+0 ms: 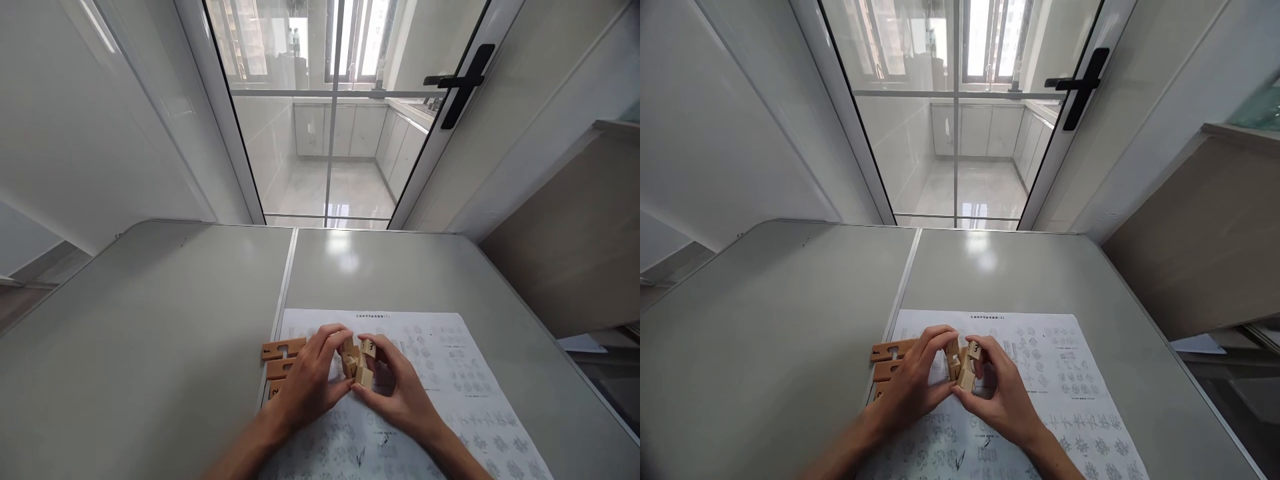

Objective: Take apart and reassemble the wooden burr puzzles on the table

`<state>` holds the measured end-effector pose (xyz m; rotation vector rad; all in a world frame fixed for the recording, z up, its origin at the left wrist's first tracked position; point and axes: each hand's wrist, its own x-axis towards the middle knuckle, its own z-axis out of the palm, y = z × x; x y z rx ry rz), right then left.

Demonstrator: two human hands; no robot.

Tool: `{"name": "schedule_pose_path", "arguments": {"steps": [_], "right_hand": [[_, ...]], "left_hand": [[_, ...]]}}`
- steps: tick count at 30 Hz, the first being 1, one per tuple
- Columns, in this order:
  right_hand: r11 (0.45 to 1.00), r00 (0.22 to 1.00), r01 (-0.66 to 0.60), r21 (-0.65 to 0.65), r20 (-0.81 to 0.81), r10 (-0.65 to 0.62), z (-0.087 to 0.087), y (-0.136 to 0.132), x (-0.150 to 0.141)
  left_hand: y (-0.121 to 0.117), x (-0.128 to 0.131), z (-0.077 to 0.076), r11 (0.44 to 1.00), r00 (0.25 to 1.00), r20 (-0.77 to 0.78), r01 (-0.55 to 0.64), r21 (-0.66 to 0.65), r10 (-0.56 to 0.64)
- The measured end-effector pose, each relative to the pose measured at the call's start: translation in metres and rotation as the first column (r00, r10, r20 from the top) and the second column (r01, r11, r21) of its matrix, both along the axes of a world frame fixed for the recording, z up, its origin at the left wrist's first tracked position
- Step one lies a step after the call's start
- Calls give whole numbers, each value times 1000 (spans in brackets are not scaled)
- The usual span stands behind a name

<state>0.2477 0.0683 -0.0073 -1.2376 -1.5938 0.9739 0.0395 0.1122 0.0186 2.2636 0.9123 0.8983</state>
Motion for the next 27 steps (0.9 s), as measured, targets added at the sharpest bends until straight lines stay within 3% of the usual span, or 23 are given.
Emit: {"name": "schedule_pose_path", "arguments": {"steps": [9,16,20,27], "right_hand": [[1000,999,28,-3,-29,-28,3,2,0],[988,984,-109,-113,-151,91,8,2,1],[992,990,-93,-87,-110,84,7,1,0],[997,999,-54,-61,1,54,11,0,-2]], "left_hand": [[-4,0,-4,998,999,-12,-32,56,32],[-6,0,-4,980,999,-23,-21,198,26],[-9,2,1,955,998,-60,10,297,9],[-14,4,2,944,994,-106,23,328,12]]}}
